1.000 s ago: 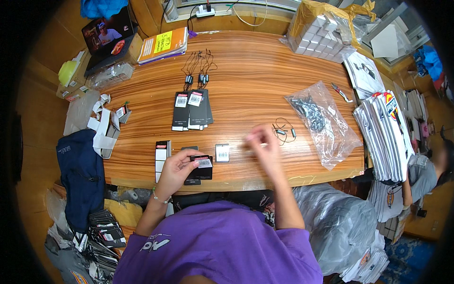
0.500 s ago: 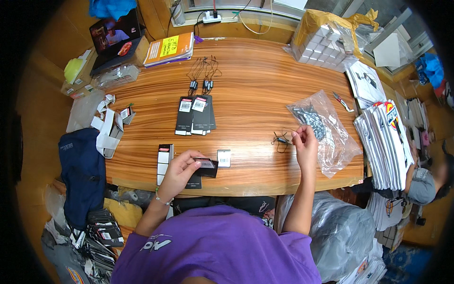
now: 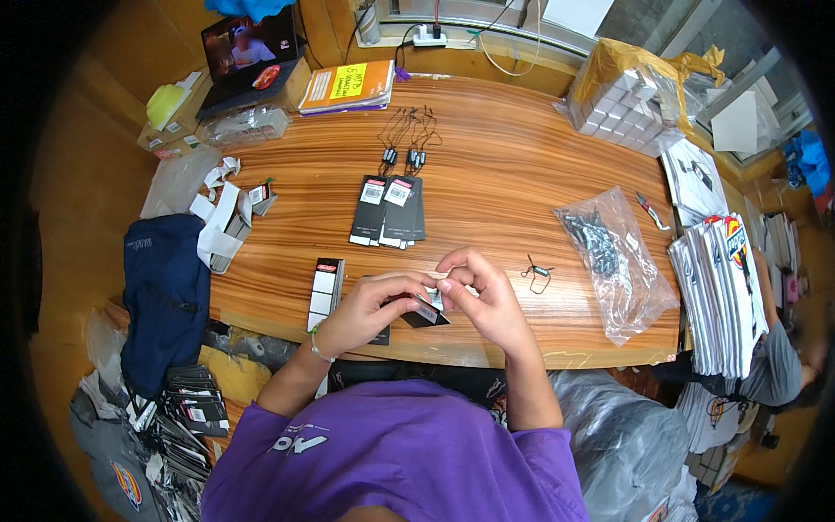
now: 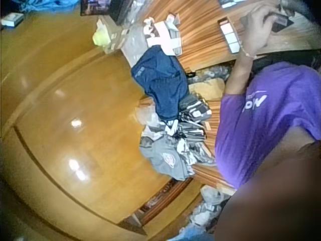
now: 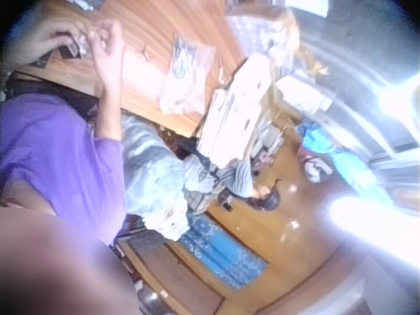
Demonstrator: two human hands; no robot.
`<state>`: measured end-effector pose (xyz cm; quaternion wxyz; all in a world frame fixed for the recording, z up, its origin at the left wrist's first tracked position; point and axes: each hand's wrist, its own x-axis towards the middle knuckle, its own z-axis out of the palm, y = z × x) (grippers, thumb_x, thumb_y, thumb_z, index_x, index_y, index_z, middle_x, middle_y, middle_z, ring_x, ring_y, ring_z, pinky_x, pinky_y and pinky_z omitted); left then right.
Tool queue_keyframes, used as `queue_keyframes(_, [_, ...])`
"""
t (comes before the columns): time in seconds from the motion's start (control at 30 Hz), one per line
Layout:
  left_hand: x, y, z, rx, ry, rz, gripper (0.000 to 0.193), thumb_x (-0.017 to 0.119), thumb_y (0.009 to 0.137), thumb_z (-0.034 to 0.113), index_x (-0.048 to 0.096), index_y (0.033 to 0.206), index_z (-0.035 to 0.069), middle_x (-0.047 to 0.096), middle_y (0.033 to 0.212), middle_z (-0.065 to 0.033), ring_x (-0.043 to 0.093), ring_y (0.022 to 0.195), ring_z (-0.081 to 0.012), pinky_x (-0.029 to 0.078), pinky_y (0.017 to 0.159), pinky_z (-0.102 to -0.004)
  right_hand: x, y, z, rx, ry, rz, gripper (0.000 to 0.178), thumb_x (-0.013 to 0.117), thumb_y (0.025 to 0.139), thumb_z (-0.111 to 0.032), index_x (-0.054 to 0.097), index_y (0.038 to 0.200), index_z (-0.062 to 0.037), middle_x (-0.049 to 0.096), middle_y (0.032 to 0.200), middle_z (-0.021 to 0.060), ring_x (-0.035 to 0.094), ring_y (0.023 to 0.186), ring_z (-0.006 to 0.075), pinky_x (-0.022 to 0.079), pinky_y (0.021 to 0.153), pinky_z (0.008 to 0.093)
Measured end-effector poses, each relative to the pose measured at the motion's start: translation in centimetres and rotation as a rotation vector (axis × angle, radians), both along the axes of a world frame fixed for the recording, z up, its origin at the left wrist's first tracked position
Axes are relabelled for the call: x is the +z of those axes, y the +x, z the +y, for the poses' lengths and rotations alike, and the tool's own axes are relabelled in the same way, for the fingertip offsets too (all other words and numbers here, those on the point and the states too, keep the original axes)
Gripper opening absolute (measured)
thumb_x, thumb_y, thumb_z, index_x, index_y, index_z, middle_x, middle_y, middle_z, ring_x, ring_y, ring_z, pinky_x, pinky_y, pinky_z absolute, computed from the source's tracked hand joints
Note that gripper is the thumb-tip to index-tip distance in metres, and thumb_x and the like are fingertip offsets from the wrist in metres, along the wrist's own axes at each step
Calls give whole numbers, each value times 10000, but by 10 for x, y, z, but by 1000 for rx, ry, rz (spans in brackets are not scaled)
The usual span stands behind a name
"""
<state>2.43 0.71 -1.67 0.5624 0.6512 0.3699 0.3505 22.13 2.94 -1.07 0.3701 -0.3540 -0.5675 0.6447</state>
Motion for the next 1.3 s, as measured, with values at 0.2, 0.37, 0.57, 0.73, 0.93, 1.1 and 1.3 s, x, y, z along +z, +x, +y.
queue_keyframes(0.2, [-14, -2, 0, -18, 182, 14, 132, 543, 851, 91, 579, 951, 13, 582, 939, -93, 563, 857, -232, 434, 773, -311, -7, -8, -1, 88, -107, 106, 69, 511, 894, -84, 506, 925, -23, 523, 668, 8, 453, 591, 57, 378, 548, 200])
queue_keyframes(0.37, [-12, -5, 3, -87, 97, 74, 101, 556, 849, 70, 582, 914, -3, 557, 934, -87, 547, 844, -184, 430, 749, -284, -12, 4, 4, 109, -152, 330, 96, 496, 890, -93, 515, 926, -7, 573, 678, 92, 525, 592, 127, 427, 577, 238])
queue_keyframes(0.57, [-23, -9, 2, -44, 19, 12, 135, 533, 857, 76, 554, 952, -18, 564, 927, -95, 551, 857, -192, 438, 739, -285, -17, 15, 11, 77, -159, 717, 210, 426, 891, -183, 509, 923, 7, 609, 752, 212, 600, 673, 267, 473, 668, 352])
queue_keyframes(0.73, [-28, -10, -1, -51, -80, -81, 126, 528, 861, 53, 550, 960, -22, 552, 931, -84, 551, 874, -162, 440, 770, -269, -13, 10, 8, -23, -111, 751, 199, 441, 890, -166, 504, 965, 6, 620, 803, 222, 610, 748, 286, 468, 745, 405])
queue_keyframes(0.93, [-30, -11, -2, -46, -249, -239, 118, 511, 869, 0, 550, 978, -23, 487, 1021, -62, 524, 955, -126, 434, 843, -249, -9, -1, 5, -166, 50, 435, 148, 534, 864, -76, 531, 982, 12, 622, 860, 201, 608, 818, 260, 463, 789, 374])
queue_keyframes(1.1, [-32, -13, 6, 318, -27, -91, 154, 511, 846, -43, 528, 999, -31, 396, 1127, -60, 508, 1018, -136, 450, 873, -256, -5, -5, 5, -408, 377, 27, 44, 615, 781, -5, 614, 823, 10, 622, 812, 123, 594, 774, 199, 455, 745, 293])
queue_keyframes(1.3, [-21, -12, 10, 496, 33, -155, 191, 552, 810, -80, 535, 998, -49, 476, 1046, -67, 558, 950, -135, 494, 823, -250, 1, -28, 0, -288, 402, -95, 49, 661, 728, -2, 616, 742, 11, 603, 712, 80, 575, 692, 158, 438, 623, 265])
